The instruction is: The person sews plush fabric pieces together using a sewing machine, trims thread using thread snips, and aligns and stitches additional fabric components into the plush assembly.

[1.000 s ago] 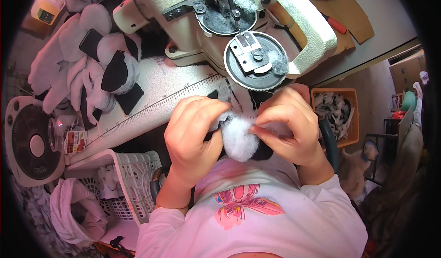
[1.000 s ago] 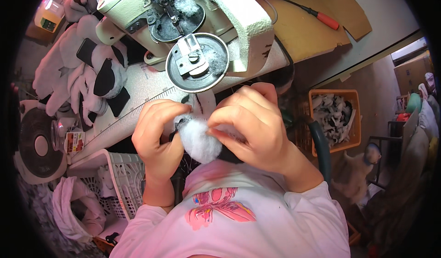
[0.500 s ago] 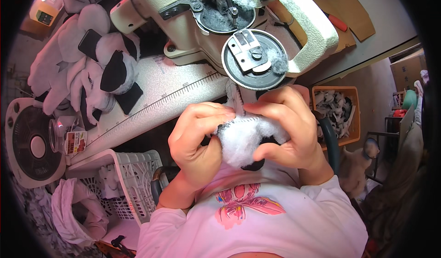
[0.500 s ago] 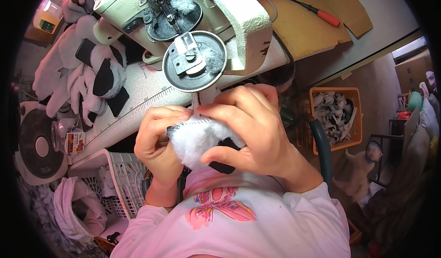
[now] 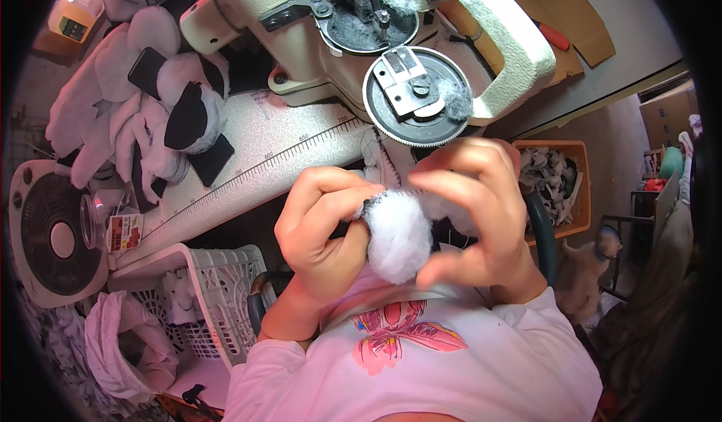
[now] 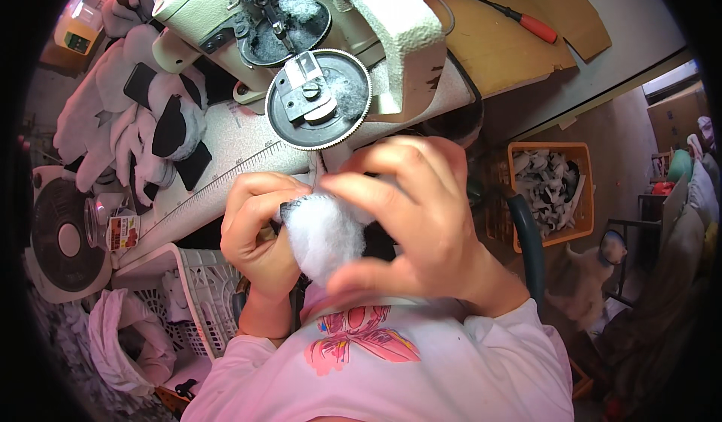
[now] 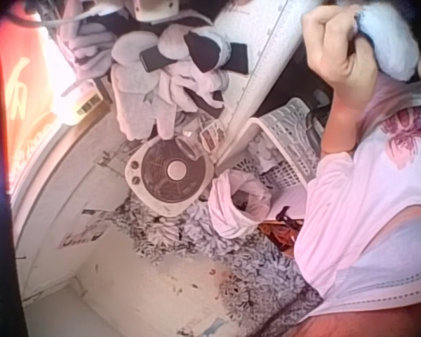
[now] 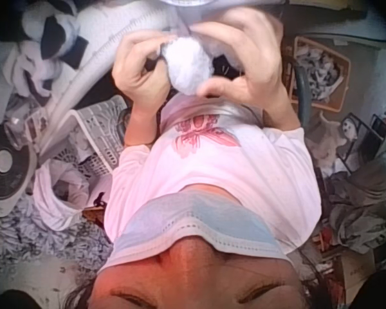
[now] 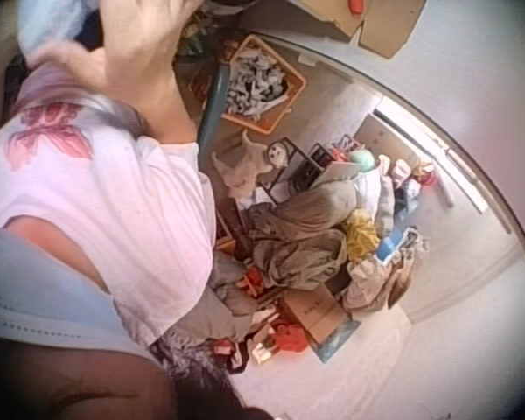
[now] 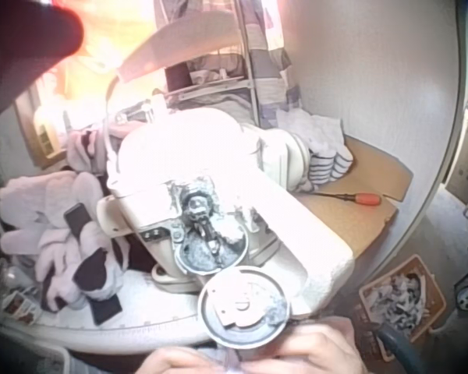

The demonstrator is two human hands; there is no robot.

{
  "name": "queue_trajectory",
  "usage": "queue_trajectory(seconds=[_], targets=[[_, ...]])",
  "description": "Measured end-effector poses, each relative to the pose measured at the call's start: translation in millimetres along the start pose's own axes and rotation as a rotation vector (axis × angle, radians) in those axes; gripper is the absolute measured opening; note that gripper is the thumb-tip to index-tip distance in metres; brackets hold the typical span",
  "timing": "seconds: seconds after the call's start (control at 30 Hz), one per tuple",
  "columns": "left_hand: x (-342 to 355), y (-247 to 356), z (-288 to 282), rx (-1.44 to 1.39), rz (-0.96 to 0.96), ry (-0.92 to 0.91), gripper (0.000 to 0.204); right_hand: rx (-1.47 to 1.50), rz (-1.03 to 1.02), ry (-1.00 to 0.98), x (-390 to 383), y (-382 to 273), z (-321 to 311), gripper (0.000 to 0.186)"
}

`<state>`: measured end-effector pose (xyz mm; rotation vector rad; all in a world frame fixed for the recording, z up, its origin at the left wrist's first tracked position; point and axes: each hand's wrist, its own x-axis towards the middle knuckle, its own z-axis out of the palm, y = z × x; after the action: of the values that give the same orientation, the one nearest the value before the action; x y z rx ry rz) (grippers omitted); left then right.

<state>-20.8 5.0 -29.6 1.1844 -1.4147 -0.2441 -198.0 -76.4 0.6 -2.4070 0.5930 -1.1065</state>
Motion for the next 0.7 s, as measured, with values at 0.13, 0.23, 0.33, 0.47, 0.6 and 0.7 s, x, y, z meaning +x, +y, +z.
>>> queue_trajectory(seconds=[0.13,0.23,0.33,0.47,0.6,0.7], targets=[[-1,8,1,-0.006,-0.116,-0.018,0.036,-0.18,-0.116,0.043,-5,-16,11,0.048],[-2,20,15,-0.149,-0.245,0.128,0.032,-0.169,-0.215,0.128,-12,-1,20,0.043],[-3,10,10,-0.277,-0.206,0.182,0.027,-0.089,-0.16,0.235,-16,0,23,0.035],[3,12,-5,0.001,-0.033,-0.185,0.017,-0.18,-0.208,0.222,-20,-3,24,0.034],[1,7,-3,-0.14,-0.217,-0.196,0.01,0.025,-0.147,0.06,-16,-5,21,0.031],[-1,3,-3,-0.114,-0.38,-0.161,0.002,0.924,0.241,0.147,-35,24,21,0.019]])
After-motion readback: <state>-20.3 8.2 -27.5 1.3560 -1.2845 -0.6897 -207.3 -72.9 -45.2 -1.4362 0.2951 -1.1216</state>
